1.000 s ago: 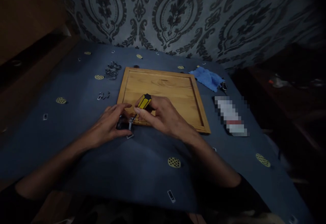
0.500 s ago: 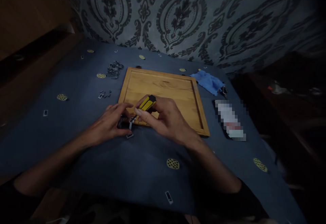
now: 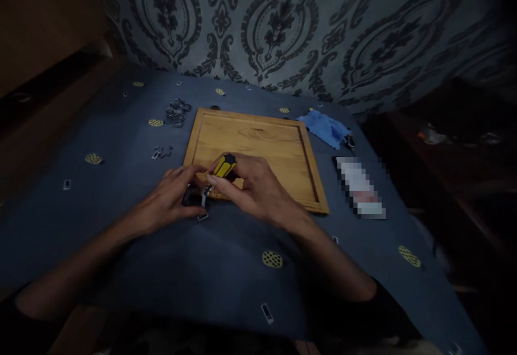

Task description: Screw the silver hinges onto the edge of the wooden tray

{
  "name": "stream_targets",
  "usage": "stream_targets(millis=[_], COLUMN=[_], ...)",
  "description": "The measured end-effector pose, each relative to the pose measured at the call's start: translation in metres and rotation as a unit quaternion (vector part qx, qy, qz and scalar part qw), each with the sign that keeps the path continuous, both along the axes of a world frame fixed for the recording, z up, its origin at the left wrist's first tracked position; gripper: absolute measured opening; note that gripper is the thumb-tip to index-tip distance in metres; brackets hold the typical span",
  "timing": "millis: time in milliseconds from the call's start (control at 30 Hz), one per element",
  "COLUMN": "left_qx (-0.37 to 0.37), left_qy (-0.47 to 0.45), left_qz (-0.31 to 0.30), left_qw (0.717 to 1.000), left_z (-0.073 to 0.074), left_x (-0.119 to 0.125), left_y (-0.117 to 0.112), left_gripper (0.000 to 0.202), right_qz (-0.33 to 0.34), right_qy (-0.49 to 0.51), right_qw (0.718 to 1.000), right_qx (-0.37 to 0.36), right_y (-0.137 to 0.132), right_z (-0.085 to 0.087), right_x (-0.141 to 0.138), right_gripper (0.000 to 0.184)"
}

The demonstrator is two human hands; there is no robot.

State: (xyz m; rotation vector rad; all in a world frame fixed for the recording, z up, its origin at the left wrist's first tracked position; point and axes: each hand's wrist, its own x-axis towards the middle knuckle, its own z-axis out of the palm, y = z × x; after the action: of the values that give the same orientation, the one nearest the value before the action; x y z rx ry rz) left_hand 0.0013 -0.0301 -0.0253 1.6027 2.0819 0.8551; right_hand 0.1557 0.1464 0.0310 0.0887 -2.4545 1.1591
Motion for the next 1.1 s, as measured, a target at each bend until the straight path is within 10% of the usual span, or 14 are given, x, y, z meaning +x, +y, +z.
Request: stream_targets(millis=[1100], left_qx=[-0.009], left_qy=[0.024], left_qz=[0.025], left_qw=[0.999], left_z=[-0.001], left_x=[-0.002], left_y=[0.000], left_gripper=[0.055], right_qz=[0.065], right_qy=[-0.094], right_qw=[0.974], right_qx=[-0.196], right_y=[0.000], right_z=[0.013], right_x=[-0.012], right_gripper=[0.022])
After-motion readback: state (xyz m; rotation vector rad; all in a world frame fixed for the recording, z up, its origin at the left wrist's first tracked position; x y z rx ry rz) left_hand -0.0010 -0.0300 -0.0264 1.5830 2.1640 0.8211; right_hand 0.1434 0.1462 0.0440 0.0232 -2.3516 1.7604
